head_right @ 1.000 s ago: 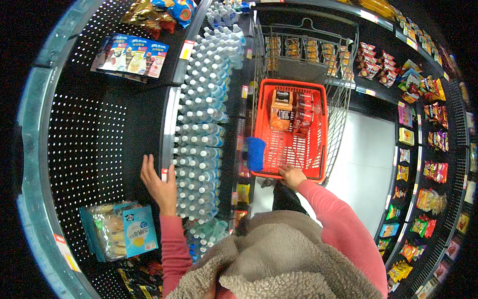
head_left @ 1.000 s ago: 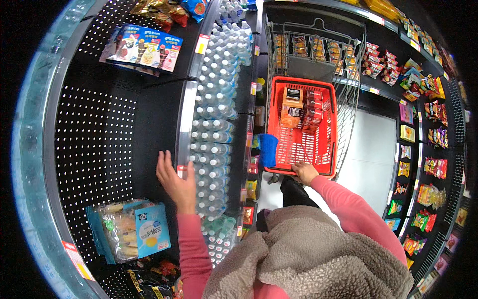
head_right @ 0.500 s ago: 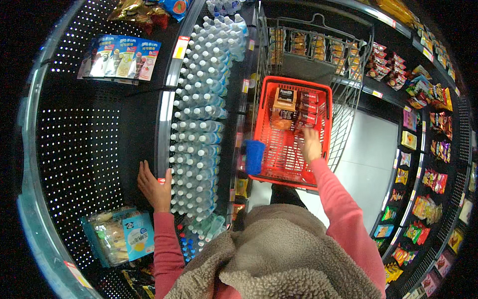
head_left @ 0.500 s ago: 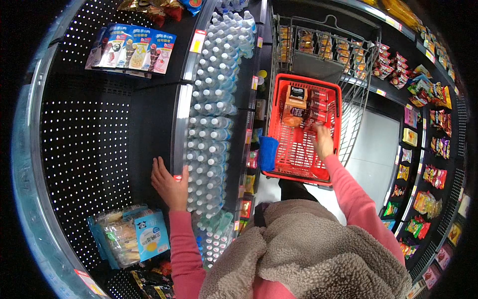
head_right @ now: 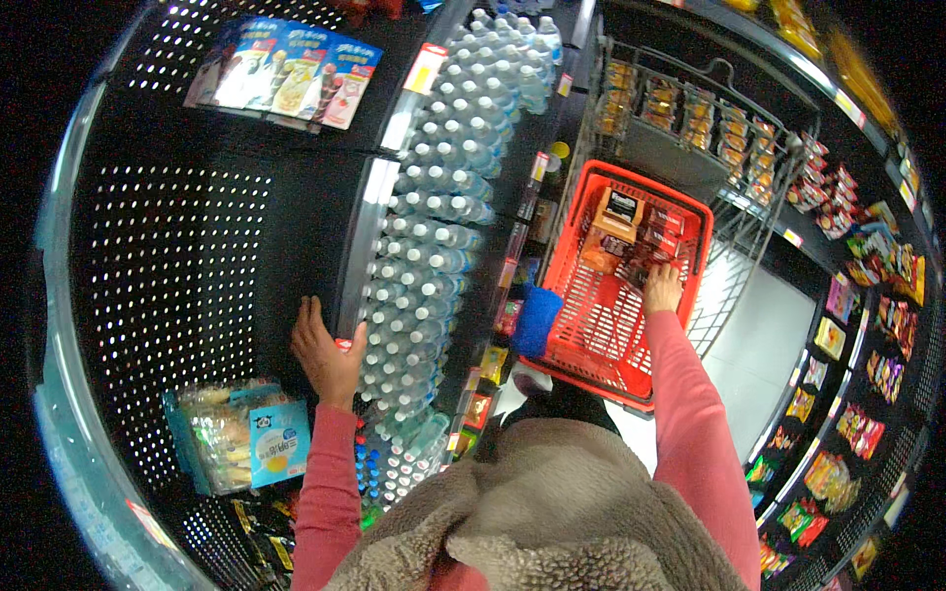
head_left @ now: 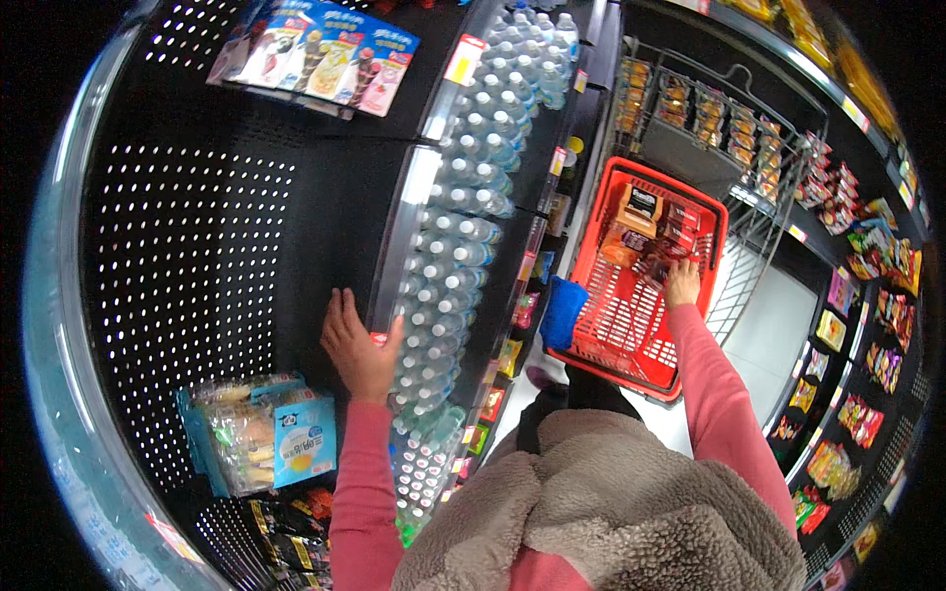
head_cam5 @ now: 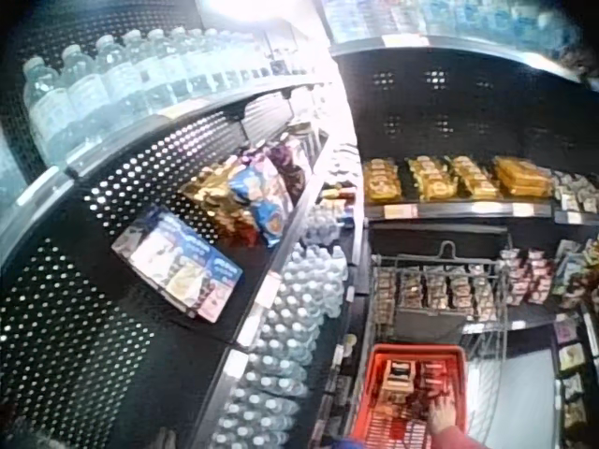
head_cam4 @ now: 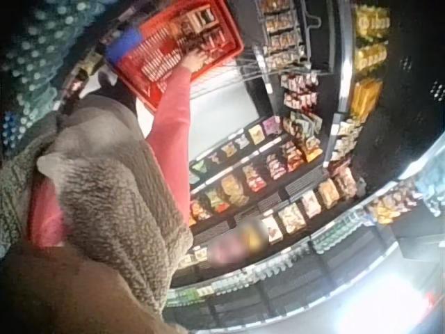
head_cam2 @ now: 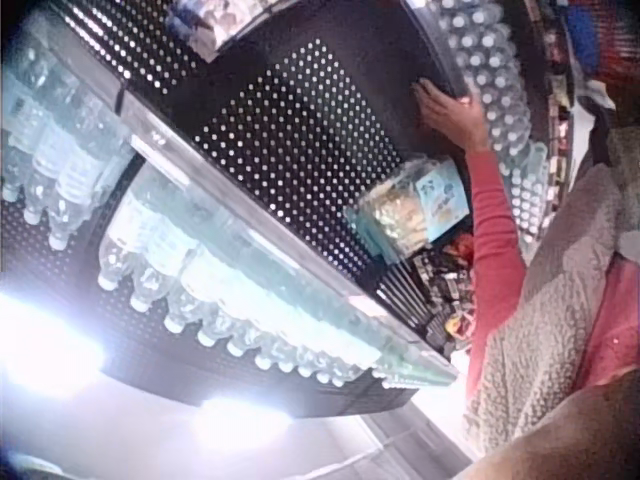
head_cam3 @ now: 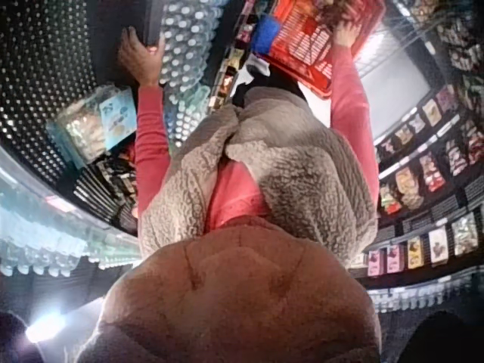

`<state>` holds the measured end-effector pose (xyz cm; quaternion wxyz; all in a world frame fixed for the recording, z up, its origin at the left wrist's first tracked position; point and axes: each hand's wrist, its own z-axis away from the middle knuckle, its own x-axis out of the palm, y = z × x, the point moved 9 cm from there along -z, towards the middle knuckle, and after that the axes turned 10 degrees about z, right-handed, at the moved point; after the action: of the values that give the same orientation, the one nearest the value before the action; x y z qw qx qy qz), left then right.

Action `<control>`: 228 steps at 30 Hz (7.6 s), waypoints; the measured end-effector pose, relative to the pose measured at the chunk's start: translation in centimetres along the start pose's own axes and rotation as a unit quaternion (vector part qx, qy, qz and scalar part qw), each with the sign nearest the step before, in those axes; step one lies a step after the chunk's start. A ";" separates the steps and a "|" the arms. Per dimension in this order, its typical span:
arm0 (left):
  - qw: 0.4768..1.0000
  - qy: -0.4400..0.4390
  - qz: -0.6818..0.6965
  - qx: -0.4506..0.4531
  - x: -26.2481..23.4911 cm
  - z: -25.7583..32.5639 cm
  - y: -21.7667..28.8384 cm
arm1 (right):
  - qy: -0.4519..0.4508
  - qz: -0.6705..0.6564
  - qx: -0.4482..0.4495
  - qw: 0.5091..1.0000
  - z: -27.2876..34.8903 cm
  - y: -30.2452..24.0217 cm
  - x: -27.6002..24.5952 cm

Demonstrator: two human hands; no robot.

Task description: The person removes packaged snacks and a blue cloth from a red shopping basket, wipes the shelf surface, and restocks items including chips and crackers onto the shelf. The person then picks up additional snack bags from the shelf and places them into the basket.

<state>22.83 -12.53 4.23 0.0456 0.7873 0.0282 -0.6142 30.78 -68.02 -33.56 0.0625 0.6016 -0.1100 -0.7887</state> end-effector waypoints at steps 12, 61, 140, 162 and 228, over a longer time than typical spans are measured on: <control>0.999 -0.007 0.036 -0.031 -0.2 -0.2 -0.5 | -0.019 -0.342 -0.001 0.939 6.3 2.5 -5.5; 0.791 0.264 0.496 -0.242 -0.7 1.8 -14.1 | -0.033 -0.563 -0.552 0.614 12.5 -50.1 -54.8; 0.776 0.062 0.529 -0.338 -1.0 4.5 -10.3 | 0.075 -0.216 -0.091 0.969 6.1 2.6 -15.5; 0.830 0.125 0.515 -0.174 -7.3 4.1 -3.4 | 0.031 -0.525 -0.597 0.606 17.4 -28.4 -62.4; 0.832 0.234 0.425 -0.268 -2.5 5.0 -10.9 | 0.072 -0.636 -0.512 0.572 11.9 -39.1 -51.5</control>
<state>16.29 -2.22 5.07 0.5038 0.7988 -0.1359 -0.2995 34.42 -17.14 7.85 -0.1501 0.4394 0.7282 -0.5041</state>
